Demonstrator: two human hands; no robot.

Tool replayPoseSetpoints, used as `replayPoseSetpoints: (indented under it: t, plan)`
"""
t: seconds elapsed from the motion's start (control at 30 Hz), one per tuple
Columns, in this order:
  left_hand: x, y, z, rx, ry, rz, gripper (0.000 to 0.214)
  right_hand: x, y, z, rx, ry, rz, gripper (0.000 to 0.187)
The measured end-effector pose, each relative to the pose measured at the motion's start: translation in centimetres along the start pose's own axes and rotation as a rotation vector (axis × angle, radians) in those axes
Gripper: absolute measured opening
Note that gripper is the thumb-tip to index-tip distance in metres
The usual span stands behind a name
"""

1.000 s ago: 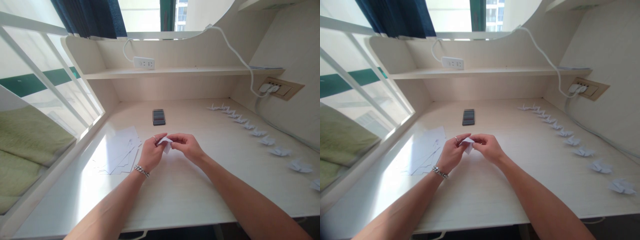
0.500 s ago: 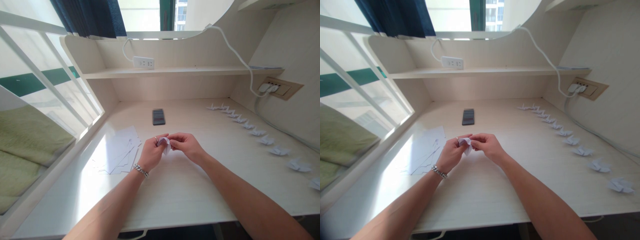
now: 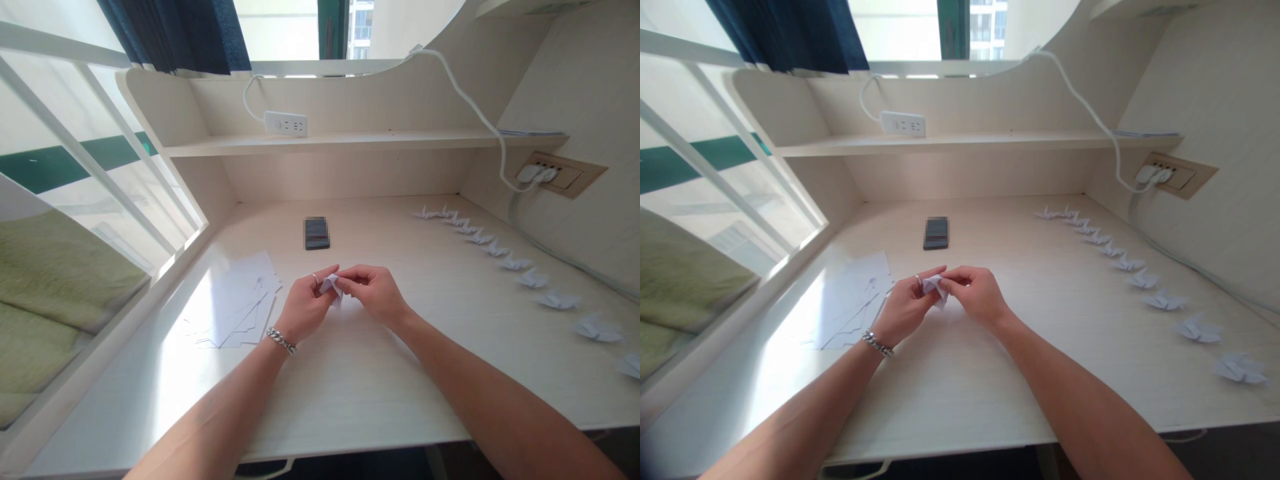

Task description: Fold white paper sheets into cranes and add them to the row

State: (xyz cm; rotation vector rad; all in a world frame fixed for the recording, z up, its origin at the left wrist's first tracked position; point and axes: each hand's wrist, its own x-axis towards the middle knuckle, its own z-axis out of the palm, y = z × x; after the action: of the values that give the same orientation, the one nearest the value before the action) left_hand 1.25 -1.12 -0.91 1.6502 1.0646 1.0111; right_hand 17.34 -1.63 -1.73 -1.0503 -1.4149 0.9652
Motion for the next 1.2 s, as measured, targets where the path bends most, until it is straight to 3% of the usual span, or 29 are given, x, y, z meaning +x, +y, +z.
replayPoseSetpoints:
  t: [0.13,0.4,0.9,1.2]
  plan:
    - [-0.3,0.7,0.4,-0.235,-0.007,-0.100,0.058,-0.1,-0.2,0.3,-0.017,0.064,-0.042,0.015]
    - [-0.3,0.9,0.4,-0.524,-0.004,-0.226,0.060,-0.3,-0.2,0.4,-0.013,0.084,-0.084,0.012]
    - [-0.4,1.2,-0.1,-0.582,-0.084,-0.222,0.073,-0.2,-0.1,0.3,-0.081,0.129,-0.112,0.012]
    - [-0.4,1.5,0.1,-0.573,-0.057,-0.278,0.063,-0.5,-0.3,0.5,-0.166,0.125,-0.140,0.014]
